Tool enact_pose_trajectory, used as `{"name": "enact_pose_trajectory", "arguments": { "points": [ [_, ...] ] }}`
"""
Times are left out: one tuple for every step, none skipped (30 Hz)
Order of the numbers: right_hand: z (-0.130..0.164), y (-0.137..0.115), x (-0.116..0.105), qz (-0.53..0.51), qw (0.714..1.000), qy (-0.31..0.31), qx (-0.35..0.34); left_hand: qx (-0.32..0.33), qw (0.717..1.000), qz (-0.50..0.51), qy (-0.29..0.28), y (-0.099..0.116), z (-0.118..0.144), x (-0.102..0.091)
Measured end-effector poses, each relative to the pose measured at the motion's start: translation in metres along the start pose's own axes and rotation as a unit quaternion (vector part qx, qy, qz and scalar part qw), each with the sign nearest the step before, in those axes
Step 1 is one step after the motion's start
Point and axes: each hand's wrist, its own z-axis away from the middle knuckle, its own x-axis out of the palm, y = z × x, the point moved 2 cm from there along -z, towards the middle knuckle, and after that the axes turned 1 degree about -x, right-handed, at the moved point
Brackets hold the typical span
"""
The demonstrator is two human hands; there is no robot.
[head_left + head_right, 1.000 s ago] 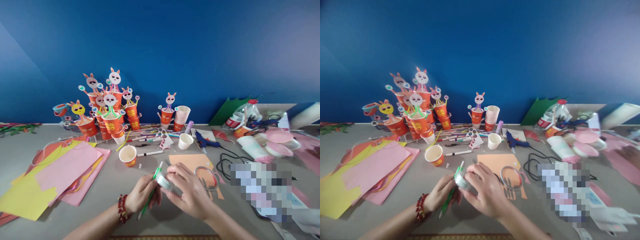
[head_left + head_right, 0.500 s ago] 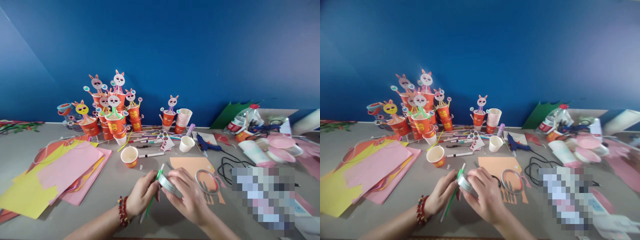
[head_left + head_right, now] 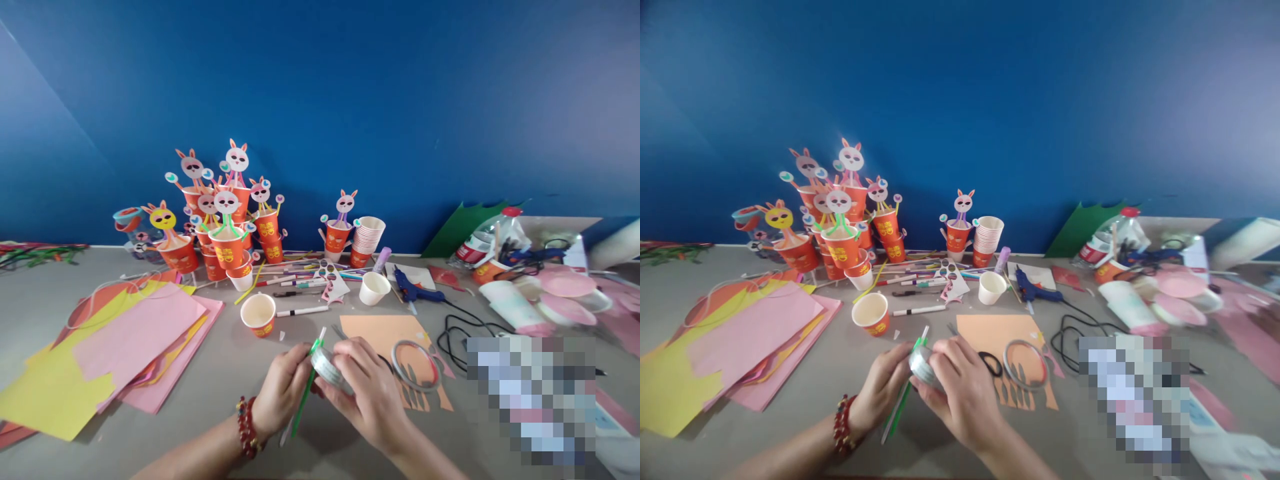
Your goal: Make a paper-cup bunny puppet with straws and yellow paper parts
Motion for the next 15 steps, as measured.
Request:
{"name": "enact_pose_trajectory", "arguments": {
  "points": [
    [-0.0004, -0.0003, 0.0007, 0.014, 1.0, 0.004, -0.001, -0.004, 1.0, 0.009, 0.002, -0.0007, 0.0005, 0.0007],
    [-0.001, -0.0007, 0.0011, 0.028, 1.0, 0.009, -0.002, -0.008, 1.0, 0.016, 0.004, -0.0014, 0.001, 0.0015],
    [-0.0016, -0.0013, 0.0015, 0.041, 0.999, 0.014, -0.004, -0.009, 1.0, 0.021, 0.006, -0.002, 0.0014, 0.0022],
    [-0.0021, -0.002, 0.0017, 0.052, 0.998, 0.019, -0.006, -0.01, 1.0, 0.024, 0.009, -0.0026, 0.0019, 0.0029],
    [-0.0025, -0.0028, 0.0018, 0.059, 0.998, 0.025, -0.008, -0.01, 1.0, 0.027, 0.012, -0.0031, 0.0024, 0.0035],
    [-0.0028, -0.0036, 0.002, 0.064, 0.997, 0.03, -0.009, -0.009, 0.999, 0.03, 0.016, -0.0036, 0.0029, 0.004],
    [-0.0029, -0.0043, 0.0022, 0.068, 0.997, 0.033, -0.009, -0.007, 0.999, 0.034, 0.02, -0.004, 0.0034, 0.0043],
    [-0.0029, -0.005, 0.0024, 0.071, 0.997, 0.035, -0.008, -0.005, 0.999, 0.039, 0.025, -0.0043, 0.0039, 0.0045],
    [-0.0028, -0.0055, 0.0027, 0.074, 0.997, 0.036, -0.007, -0.003, 0.999, 0.045, 0.03, -0.0048, 0.0044, 0.0046],
    [-0.0026, -0.0059, 0.0029, 0.077, 0.996, 0.037, -0.006, -0.002, 0.998, 0.048, 0.035, -0.0053, 0.0049, 0.0043],
    [-0.0024, -0.0061, 0.0031, 0.078, 0.996, 0.037, -0.005, -0.001, 0.998, 0.049, 0.037, -0.0059, 0.0053, 0.0038],
    [-0.002, -0.0061, 0.0031, 0.078, 0.996, 0.037, -0.006, 0.0, 0.998, 0.045, 0.038, -0.0067, 0.0055, 0.003],
    [-0.0017, -0.006, 0.0031, 0.077, 0.996, 0.035, -0.008, 0.002, 0.999, 0.036, 0.038, -0.0075, 0.0056, 0.0018],
    [-0.0013, -0.0059, 0.0029, 0.075, 0.997, 0.033, -0.011, 0.005, 0.999, 0.026, 0.039, -0.0084, 0.0054, 0.0002],
    [-0.0009, -0.0057, 0.0027, 0.074, 0.997, 0.028, -0.017, 0.007, 0.999, 0.015, 0.04, -0.0093, 0.0049, -0.0018]
  ]
}}
